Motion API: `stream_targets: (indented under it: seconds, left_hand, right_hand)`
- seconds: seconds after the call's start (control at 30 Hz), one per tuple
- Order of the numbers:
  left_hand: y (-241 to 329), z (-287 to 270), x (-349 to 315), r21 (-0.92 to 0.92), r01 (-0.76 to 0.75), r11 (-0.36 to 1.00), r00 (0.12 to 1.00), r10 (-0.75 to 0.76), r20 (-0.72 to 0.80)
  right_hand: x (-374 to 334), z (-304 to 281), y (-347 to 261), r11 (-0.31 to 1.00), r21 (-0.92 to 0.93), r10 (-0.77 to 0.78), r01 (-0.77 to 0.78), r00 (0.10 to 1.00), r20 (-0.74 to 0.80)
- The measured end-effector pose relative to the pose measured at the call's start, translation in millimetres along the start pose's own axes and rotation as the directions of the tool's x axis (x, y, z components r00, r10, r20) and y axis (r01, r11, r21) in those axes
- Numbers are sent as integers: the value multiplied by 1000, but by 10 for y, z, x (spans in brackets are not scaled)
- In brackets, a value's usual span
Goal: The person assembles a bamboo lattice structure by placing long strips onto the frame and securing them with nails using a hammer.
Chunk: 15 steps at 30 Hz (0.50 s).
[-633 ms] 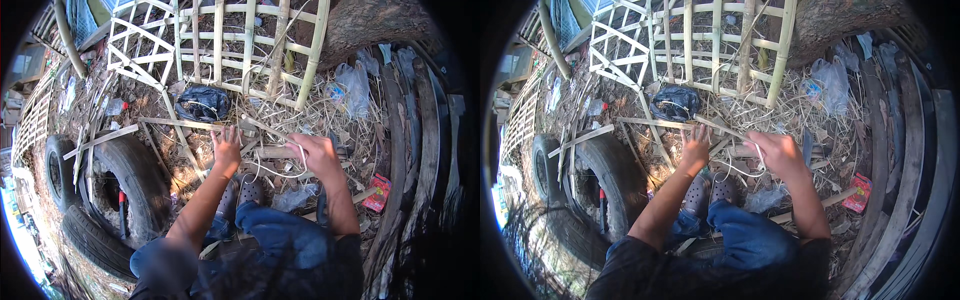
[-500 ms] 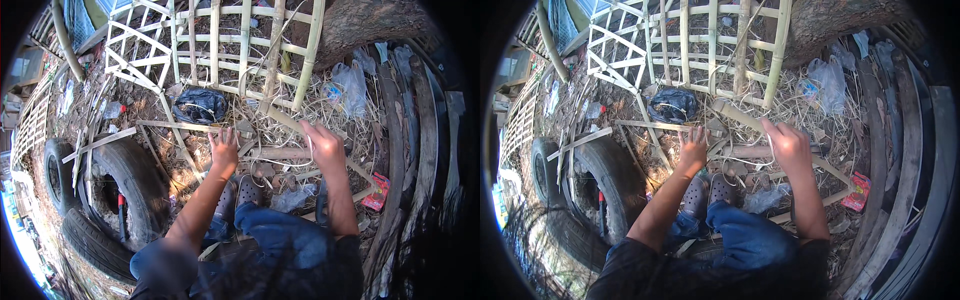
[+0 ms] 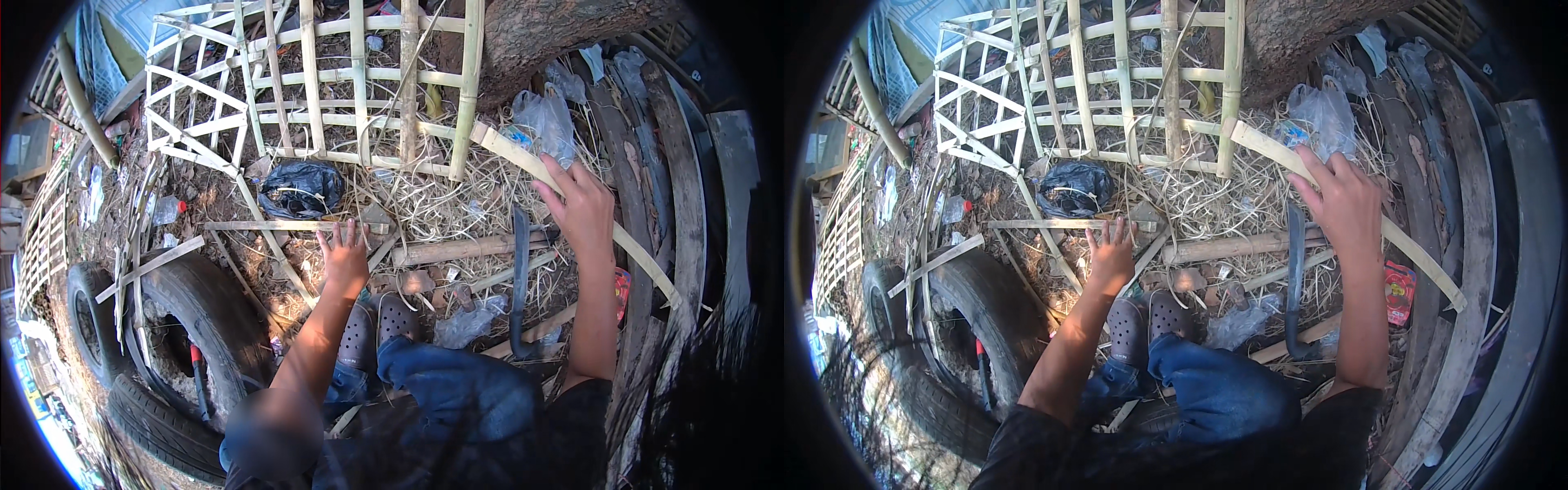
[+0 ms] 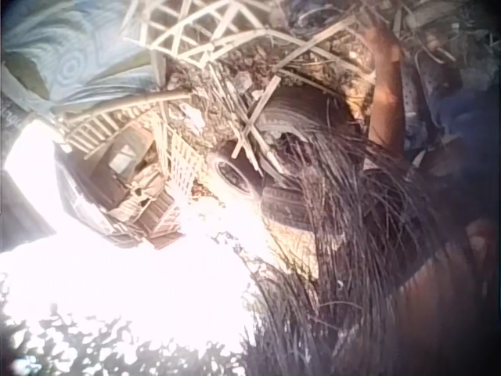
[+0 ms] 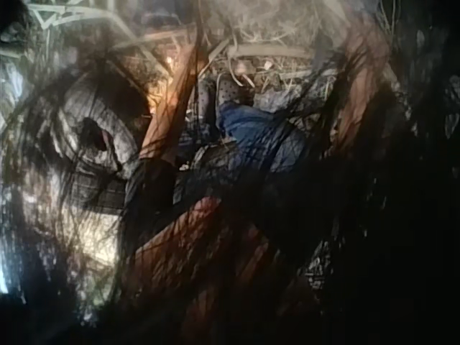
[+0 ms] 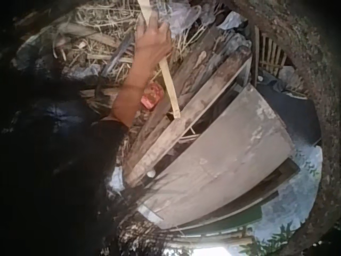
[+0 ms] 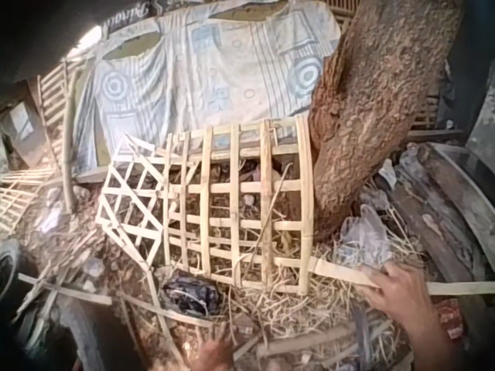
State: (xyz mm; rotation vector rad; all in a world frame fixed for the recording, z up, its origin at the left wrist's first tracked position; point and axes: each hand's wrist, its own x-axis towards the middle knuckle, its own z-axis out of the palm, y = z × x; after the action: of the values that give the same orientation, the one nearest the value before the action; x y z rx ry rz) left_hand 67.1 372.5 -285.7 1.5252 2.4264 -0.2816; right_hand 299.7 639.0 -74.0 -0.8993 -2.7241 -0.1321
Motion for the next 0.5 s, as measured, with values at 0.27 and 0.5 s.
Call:
stream_targets:
  seconds: [0.27, 0.5]
  left_hand:
    - [1, -49, 16, 56, -44, 997, 999, 45, -18]
    - [29, -39, 20, 55, -40, 998, 996, 44, -77]
  right_hand:
    - [-132, -97, -248, 233, 832, 135, -503, 864, 484]
    - [-202, 31, -304, -99, 806, -1, -583, 811, 586]
